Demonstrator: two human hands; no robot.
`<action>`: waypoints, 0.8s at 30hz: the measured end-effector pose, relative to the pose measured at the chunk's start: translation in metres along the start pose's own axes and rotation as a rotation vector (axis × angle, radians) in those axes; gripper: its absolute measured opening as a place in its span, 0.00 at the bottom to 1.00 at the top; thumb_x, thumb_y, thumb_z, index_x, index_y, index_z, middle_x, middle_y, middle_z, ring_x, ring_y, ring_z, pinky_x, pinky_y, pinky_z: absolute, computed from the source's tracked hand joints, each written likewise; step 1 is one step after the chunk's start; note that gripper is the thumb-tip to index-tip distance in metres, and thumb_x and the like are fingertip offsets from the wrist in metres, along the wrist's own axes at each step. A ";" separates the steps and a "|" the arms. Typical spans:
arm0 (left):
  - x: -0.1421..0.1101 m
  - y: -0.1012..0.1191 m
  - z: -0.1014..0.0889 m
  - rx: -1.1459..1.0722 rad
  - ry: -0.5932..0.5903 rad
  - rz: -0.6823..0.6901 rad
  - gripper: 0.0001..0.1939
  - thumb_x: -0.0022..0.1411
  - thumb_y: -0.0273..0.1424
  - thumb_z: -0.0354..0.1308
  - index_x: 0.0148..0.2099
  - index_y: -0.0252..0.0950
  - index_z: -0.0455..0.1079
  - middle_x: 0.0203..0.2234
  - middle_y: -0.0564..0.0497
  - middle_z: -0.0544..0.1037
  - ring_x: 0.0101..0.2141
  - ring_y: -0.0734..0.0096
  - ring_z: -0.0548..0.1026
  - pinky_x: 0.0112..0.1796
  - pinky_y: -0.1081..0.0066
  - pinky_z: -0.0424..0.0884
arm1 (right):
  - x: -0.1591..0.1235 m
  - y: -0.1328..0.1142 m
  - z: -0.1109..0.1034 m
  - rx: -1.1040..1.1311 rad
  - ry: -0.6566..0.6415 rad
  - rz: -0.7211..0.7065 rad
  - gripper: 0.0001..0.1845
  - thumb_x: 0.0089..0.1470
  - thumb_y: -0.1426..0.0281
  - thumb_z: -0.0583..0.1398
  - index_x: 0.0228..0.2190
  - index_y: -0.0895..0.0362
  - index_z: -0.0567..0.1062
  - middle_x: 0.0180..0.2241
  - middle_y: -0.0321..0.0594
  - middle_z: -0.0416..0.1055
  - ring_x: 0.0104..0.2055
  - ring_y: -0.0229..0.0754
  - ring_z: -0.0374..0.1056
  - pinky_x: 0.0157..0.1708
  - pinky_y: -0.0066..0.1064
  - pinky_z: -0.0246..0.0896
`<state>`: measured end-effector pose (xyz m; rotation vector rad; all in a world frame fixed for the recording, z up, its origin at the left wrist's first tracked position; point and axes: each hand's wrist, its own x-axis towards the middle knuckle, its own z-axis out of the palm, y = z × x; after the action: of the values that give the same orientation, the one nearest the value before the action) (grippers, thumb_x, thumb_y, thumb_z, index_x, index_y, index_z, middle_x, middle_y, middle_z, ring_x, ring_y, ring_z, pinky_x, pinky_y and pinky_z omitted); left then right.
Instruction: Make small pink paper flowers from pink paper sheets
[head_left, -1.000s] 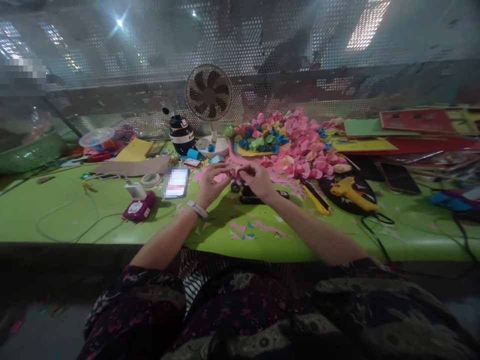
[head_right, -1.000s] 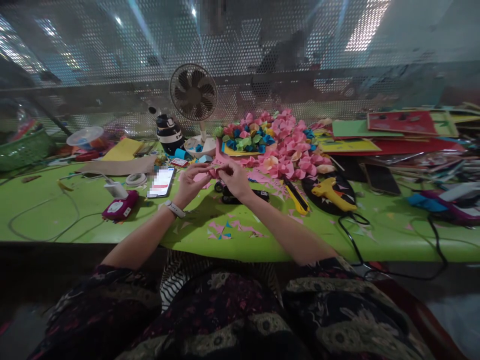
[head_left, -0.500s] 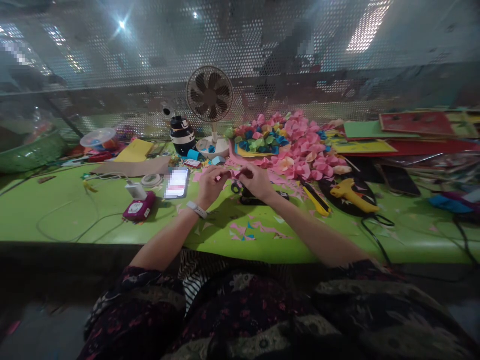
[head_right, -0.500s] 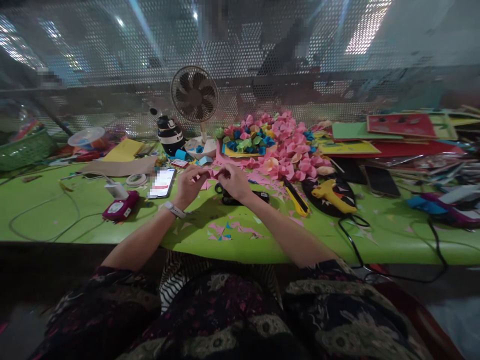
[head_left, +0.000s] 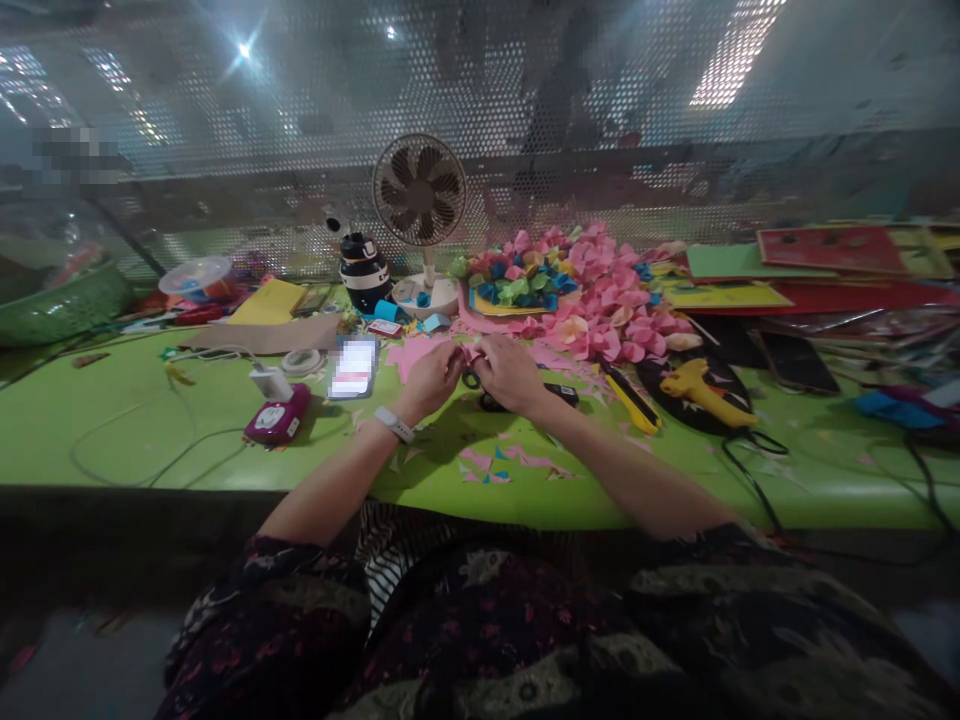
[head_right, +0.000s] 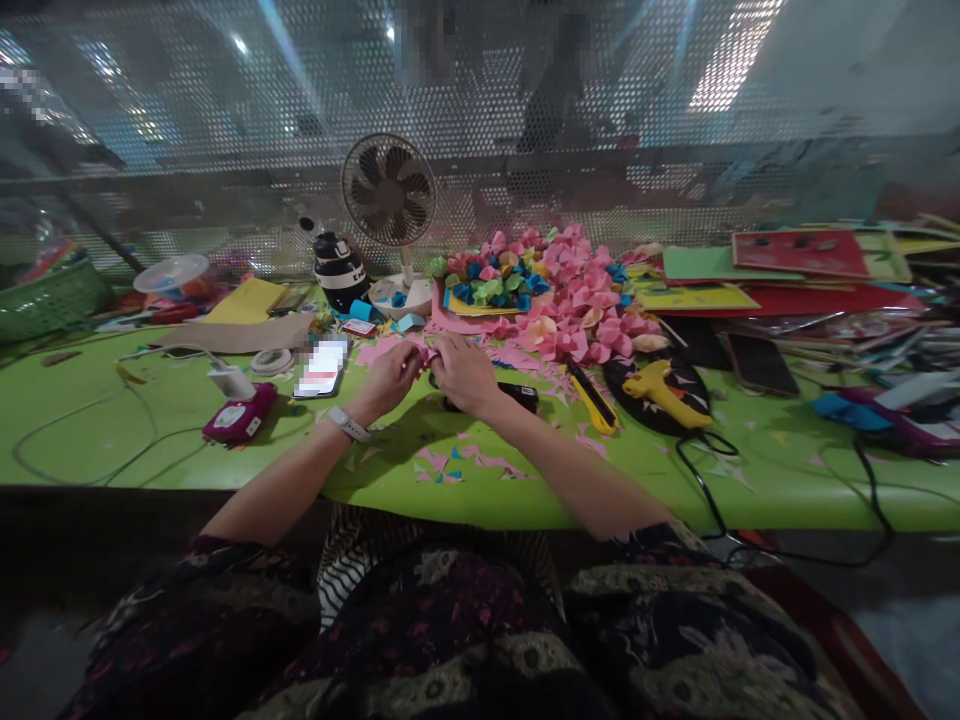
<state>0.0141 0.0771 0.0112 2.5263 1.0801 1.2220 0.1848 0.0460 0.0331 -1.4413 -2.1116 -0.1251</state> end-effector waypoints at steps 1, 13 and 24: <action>-0.001 0.001 0.000 0.019 -0.010 -0.002 0.10 0.71 0.32 0.47 0.35 0.39 0.63 0.28 0.49 0.73 0.29 0.66 0.72 0.30 0.69 0.63 | 0.000 -0.001 0.000 -0.027 0.005 -0.006 0.12 0.61 0.73 0.52 0.42 0.59 0.74 0.42 0.52 0.73 0.46 0.53 0.66 0.45 0.39 0.57; -0.008 0.009 0.008 0.126 -0.106 -0.016 0.06 0.71 0.30 0.46 0.39 0.38 0.62 0.34 0.45 0.73 0.32 0.63 0.74 0.32 0.67 0.64 | -0.003 -0.003 0.002 -0.142 0.005 -0.074 0.13 0.59 0.77 0.51 0.39 0.61 0.74 0.44 0.54 0.72 0.47 0.54 0.64 0.49 0.41 0.57; -0.006 0.004 0.008 0.134 -0.125 -0.014 0.07 0.70 0.28 0.45 0.40 0.38 0.63 0.34 0.44 0.73 0.34 0.61 0.74 0.34 0.66 0.67 | 0.000 0.000 -0.005 -0.064 -0.025 -0.080 0.13 0.62 0.75 0.51 0.40 0.61 0.75 0.43 0.53 0.73 0.47 0.52 0.66 0.49 0.39 0.57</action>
<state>0.0191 0.0716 0.0034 2.6480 1.1841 1.0037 0.1871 0.0444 0.0374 -1.4019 -2.2044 -0.2088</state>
